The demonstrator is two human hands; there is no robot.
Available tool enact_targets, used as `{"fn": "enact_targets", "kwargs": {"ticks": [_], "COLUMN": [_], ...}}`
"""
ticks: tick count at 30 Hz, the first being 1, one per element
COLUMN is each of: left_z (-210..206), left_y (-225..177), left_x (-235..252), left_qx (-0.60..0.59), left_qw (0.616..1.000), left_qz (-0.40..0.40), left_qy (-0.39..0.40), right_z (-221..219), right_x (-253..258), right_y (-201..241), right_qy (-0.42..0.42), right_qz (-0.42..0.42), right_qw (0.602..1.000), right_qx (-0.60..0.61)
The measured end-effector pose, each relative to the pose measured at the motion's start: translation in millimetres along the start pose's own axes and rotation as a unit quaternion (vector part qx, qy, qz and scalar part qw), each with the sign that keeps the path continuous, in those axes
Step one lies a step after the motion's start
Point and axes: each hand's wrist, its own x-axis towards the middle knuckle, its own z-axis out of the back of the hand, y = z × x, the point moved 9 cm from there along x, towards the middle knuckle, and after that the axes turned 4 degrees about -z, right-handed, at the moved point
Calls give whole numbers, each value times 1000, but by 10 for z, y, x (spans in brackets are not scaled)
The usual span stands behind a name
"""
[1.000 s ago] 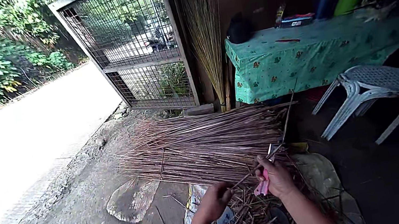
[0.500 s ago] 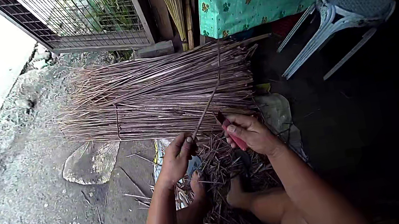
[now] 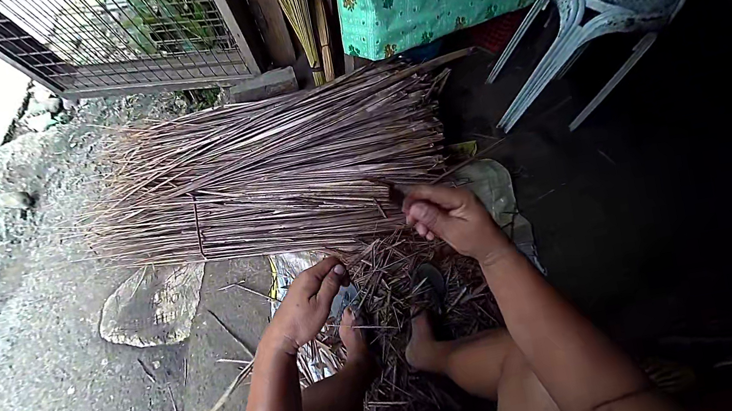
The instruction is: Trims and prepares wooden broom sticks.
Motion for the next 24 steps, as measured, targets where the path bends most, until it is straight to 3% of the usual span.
{"fn": "enact_targets", "kwargs": {"ticks": [4, 8, 11, 14, 20, 22, 24], "left_z": [147, 126, 38, 35, 77, 66, 40], "left_y": [143, 34, -32, 22, 116, 20, -58], "left_x": [-104, -5, 63, 48, -10, 6, 23], "left_qx": [1, 1, -2, -19, 7, 7, -7], "left_qw": [1000, 999, 998, 998, 999, 999, 998], "left_qz": [26, 13, -6, -1, 23, 7, -8], "left_qy": [-13, -43, -56, -52, -35, -51, -57], "right_z": [288, -293, -730, -640, 0, -67, -333], "right_x": [11, -94, -126, -45, 52, 17, -33], "right_y": [25, -243, -336, -358, -294, -293, -276], "right_qy": [-45, 46, 106, 38, -99, -62, 29], "right_qz": [-18, -145, -175, -167, -114, -118, -117], "right_qw": [998, 982, 969, 971, 971, 981, 989], "right_qx": [27, 108, 140, 169, 186, 144, 84]}}
